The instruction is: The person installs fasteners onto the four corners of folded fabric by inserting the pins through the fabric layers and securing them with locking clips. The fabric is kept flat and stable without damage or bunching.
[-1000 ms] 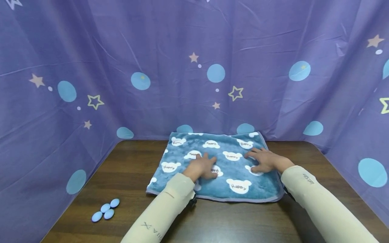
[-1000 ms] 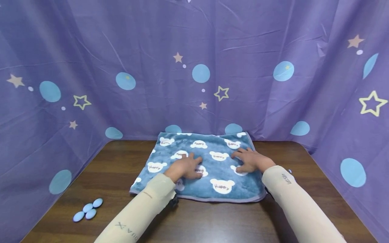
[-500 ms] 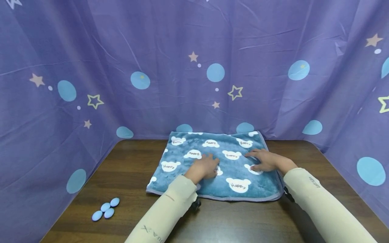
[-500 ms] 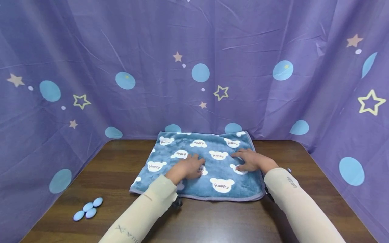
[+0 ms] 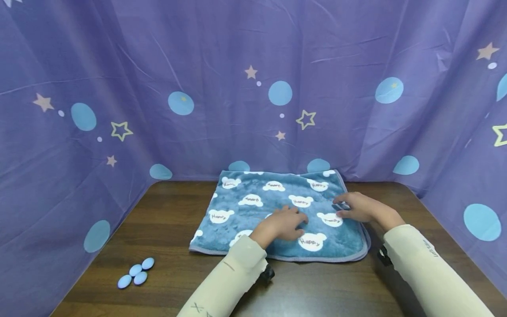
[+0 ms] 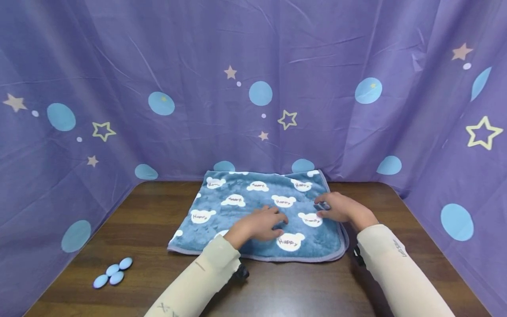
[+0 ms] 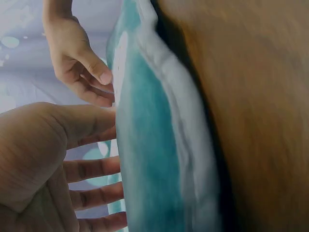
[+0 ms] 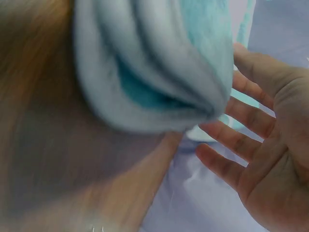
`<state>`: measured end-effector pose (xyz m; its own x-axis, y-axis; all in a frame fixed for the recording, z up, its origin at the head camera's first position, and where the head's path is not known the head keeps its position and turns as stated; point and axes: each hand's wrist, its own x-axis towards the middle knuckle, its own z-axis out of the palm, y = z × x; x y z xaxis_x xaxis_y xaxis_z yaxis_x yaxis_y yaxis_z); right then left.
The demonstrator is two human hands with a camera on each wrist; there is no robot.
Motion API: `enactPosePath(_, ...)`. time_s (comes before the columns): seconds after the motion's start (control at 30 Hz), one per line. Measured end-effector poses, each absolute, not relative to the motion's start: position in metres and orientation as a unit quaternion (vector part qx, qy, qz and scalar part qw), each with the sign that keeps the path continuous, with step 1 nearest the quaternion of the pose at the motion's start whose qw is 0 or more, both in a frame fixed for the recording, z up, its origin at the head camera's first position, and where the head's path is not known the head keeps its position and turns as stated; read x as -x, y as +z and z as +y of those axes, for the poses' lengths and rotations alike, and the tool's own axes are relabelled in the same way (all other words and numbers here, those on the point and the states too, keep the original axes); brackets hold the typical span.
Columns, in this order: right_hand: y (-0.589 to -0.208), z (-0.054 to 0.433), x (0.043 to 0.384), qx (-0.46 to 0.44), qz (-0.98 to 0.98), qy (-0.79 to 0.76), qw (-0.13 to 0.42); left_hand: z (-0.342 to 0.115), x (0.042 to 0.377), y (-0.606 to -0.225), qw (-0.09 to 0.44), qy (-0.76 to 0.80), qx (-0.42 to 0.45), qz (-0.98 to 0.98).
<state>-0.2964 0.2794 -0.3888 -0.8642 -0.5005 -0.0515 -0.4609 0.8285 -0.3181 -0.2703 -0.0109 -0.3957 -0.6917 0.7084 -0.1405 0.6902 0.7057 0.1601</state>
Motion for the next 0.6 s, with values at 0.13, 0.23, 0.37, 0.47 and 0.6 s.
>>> enactPosePath(0.13,-0.388,0.295,0.286,0.264,0.953,-0.149,0.031,0.0,0.265,-0.397,0.087,0.047,-0.41,0.907)
enactPosePath(0.23,-0.385,0.305,0.278,0.26,0.954,-0.147,0.012,0.008,0.261,-0.398,0.083,0.048,-0.432,0.897)
enactPosePath(0.37,-0.381,0.316,0.271,0.251,0.959,-0.132,-0.004,0.019,0.256,-0.399,0.062,0.043,-0.461,0.884)
enactPosePath(0.47,-0.377,0.323,0.266,0.252,0.961,-0.112,-0.023,0.025,0.253,-0.399,0.043,0.038,-0.48,0.876)
enactPosePath(0.6,-0.374,0.332,0.258,0.256,0.961,-0.091,-0.054,0.032,0.25,-0.401,0.036,0.038,-0.494,0.868)
